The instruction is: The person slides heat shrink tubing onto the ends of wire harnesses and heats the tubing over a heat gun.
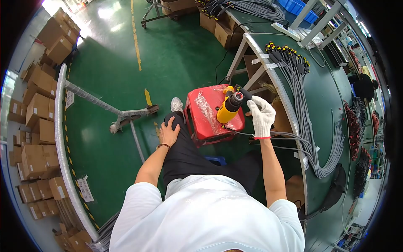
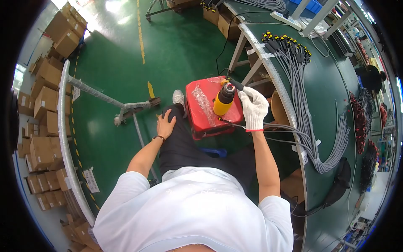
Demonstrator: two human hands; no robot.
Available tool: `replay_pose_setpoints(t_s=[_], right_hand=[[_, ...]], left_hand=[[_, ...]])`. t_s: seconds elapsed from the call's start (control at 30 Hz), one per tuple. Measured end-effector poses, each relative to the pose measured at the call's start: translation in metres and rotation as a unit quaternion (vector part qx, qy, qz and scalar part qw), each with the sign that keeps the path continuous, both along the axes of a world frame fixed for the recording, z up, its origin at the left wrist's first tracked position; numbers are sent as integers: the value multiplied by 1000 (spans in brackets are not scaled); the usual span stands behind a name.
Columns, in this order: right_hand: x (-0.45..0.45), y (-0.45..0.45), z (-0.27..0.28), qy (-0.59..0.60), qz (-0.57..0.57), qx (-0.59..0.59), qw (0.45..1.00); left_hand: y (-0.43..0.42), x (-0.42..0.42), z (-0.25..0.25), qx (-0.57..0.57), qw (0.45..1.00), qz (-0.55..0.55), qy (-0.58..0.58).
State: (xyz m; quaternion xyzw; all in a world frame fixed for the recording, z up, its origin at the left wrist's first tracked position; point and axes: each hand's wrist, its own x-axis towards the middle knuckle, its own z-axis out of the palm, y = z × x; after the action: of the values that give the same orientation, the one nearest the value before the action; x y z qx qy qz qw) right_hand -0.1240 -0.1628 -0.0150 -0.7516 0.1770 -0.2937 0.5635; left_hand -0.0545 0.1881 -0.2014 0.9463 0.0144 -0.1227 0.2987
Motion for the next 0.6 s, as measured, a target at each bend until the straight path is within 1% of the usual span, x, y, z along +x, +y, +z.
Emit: replay_pose_setpoints(t_s=[0.07, 0.17, 0.27, 0.37, 0.6], right_hand=[[-7, 1, 17, 56, 26, 40, 997], [-10, 8, 35, 112, 24, 67, 991], [-10, 8, 46, 144, 29, 124, 981], [-8, 4, 50, 152, 55, 181, 970], [-6, 1, 60, 179, 91, 223, 954]], left_hand=[[0, 1, 0, 4, 1000, -1, -3], [-2, 1, 5, 14, 1000, -6, -4], [-2, 1, 7, 20, 1000, -10, -7], [-1, 1, 3, 8, 1000, 0, -16], [-1, 0, 4, 5, 1000, 1, -17]])
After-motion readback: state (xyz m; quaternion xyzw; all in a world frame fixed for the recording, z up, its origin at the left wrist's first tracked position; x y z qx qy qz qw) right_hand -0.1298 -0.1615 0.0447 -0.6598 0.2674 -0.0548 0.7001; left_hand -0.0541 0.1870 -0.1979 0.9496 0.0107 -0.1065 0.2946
